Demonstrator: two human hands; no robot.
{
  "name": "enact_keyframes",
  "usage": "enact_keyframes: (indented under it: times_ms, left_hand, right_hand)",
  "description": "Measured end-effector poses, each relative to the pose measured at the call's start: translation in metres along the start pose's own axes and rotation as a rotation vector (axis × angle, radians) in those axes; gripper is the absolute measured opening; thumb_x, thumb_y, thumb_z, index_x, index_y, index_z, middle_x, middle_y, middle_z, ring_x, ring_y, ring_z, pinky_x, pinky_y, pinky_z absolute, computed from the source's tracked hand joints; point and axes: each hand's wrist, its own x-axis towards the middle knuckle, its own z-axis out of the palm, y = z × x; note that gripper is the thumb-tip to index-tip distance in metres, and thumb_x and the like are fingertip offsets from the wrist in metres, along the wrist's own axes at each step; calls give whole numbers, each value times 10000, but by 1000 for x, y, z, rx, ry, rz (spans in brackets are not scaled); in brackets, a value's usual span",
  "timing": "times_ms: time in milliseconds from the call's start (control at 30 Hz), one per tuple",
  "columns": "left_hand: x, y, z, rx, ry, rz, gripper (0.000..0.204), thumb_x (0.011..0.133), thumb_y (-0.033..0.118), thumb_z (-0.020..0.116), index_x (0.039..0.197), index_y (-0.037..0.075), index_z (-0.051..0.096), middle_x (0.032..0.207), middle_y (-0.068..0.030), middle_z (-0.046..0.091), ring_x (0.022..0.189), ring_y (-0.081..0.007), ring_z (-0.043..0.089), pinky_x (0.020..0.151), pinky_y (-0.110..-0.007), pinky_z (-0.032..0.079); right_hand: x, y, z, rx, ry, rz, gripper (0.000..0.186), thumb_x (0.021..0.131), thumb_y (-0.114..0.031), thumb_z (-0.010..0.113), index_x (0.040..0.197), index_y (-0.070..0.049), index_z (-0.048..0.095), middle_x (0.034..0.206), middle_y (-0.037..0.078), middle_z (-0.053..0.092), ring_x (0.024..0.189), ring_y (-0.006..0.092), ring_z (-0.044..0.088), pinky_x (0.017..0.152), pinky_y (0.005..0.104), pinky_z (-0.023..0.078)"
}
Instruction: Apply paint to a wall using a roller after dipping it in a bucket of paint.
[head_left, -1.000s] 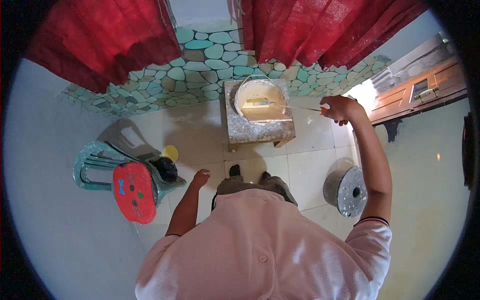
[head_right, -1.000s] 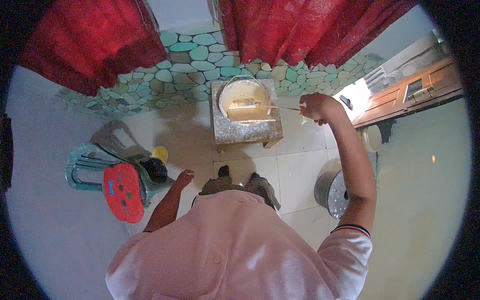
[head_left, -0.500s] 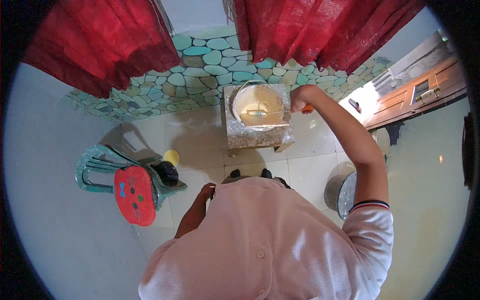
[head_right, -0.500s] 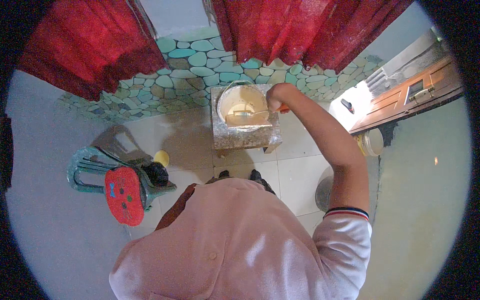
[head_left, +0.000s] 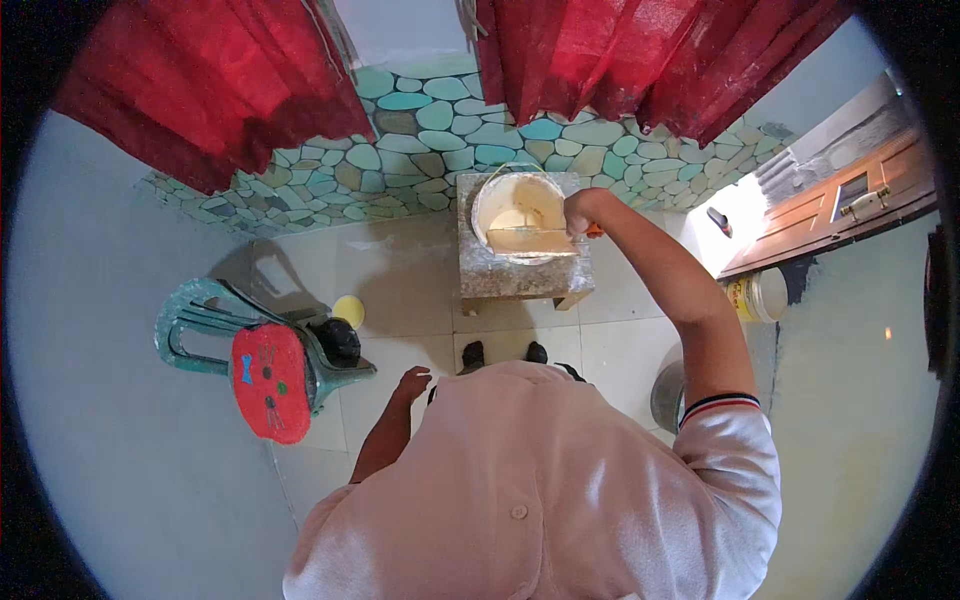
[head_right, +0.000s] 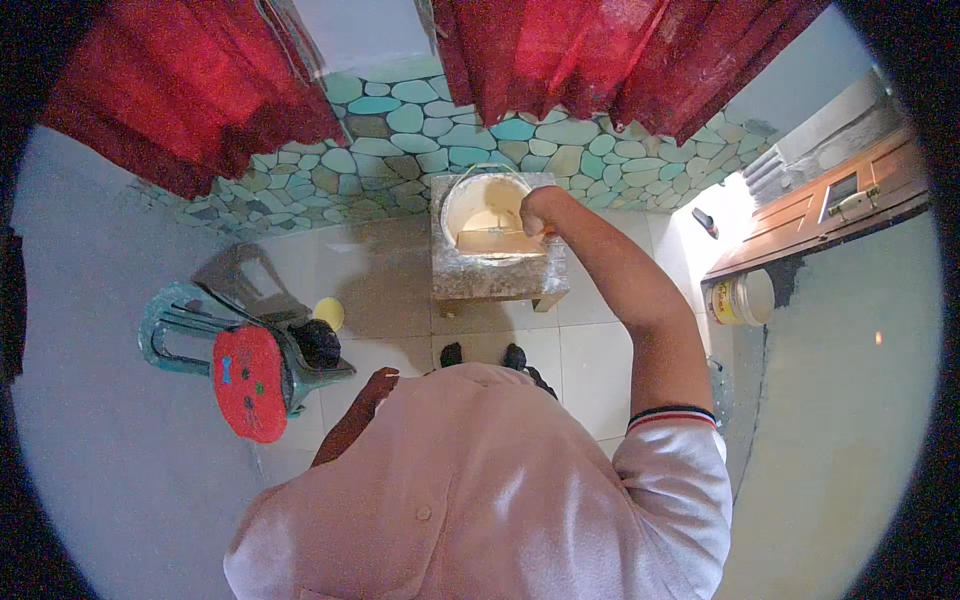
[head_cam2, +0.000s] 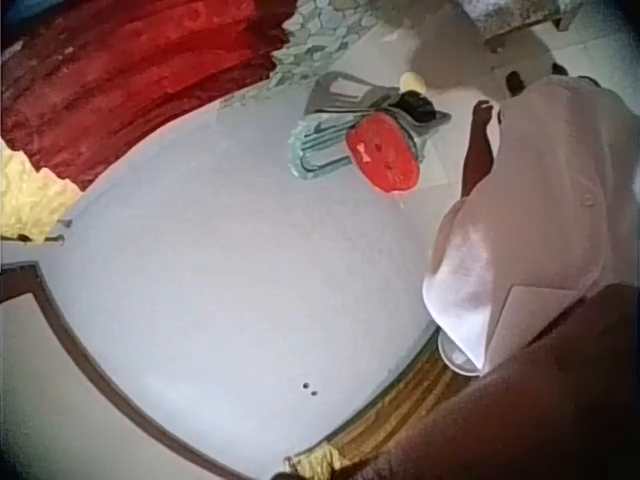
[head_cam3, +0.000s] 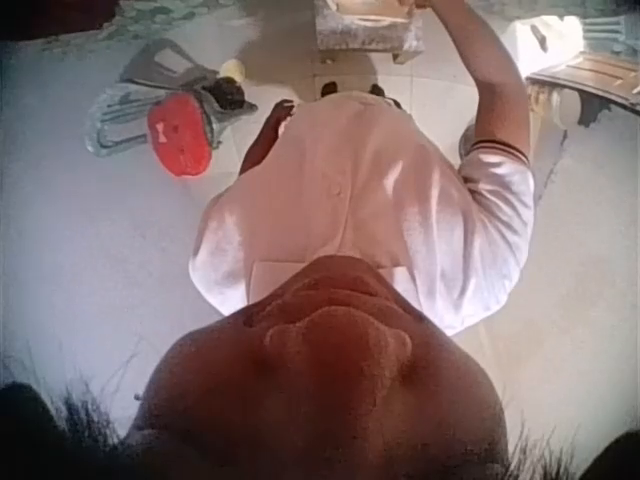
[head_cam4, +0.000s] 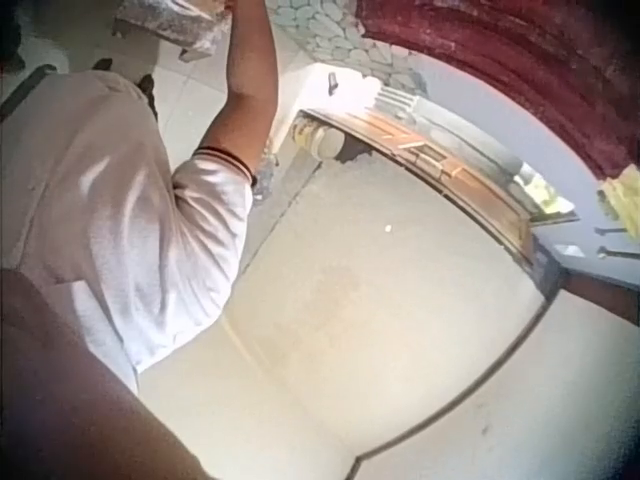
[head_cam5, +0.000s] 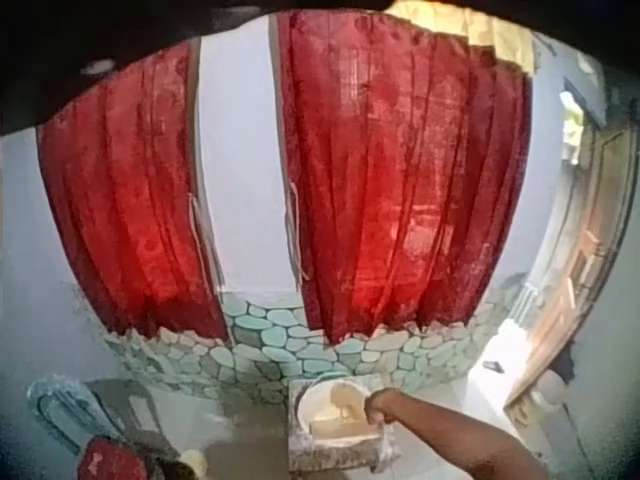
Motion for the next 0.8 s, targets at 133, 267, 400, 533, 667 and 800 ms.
enact_keyframes:
  times_ms: [133, 267, 400, 533, 667, 800]
  left_hand:
    - [2, -13, 3, -69, 32, 25, 347, 733, 174, 594, 1063, 71, 561, 764, -117, 596, 677, -182, 547, 641, -325, 464]
    - [-10, -4, 11, 77, 2, 31, 354, 720, 162, 601, 1062, 79, 562, 756, -119, 595, 667, -181, 543, 627, -320, 464]
    - [-27, 13, 20, 109, 27, 132, 386, 697, 139, 618, 1060, 25, 550, 759, -112, 603, 679, -182, 558, 611, -314, 467]
    - [-20, 4, 21, 2, 3, -1, 407, 684, 130, 632, 1060, 7, 539, 791, -119, 618, 692, -183, 569, 610, -311, 466]
    - [-19, 21, 28, 11, -25, -7, 371, 699, 159, 639, 1034, 20, 562, 831, -113, 621, 748, -173, 571, 623, -308, 467]
    - [2, 8, 23, 51, -56, 102, 341, 716, 180, 623, 1020, 34, 576, 840, -115, 623, 753, -187, 581, 645, -311, 472]
  right_hand:
    - [-12, -9, -5, -100, -6, -10, 226, 777, -196, 570, 789, 30, 565, 643, 117, 570, 534, 204, 548, 479, 340, 455]
    - [-8, 10, -4, -1, 9, 22, 228, 776, -204, 552, 714, 15, 565, 611, 114, 567, 505, 207, 544, 466, 337, 449]
    - [-44, 5, -7, -60, -35, -21, 224, 770, -197, 556, 697, 14, 560, 599, 113, 560, 491, 207, 539, 450, 334, 447]
    - [-84, -1, -2, -49, -41, 32, 149, 701, -147, 582, 665, -3, 591, 651, 98, 597, 537, 197, 562, 516, 330, 466]
    - [-133, 4, -1, -20, -87, -3, 105, 655, -53, 567, 727, 24, 571, 640, 114, 572, 530, 206, 556, 485, 319, 466]
    - [-167, 5, 8, -7, -47, 45, 153, 647, -34, 542, 790, 10, 572, 660, 116, 577, 528, 200, 555, 456, 314, 461]
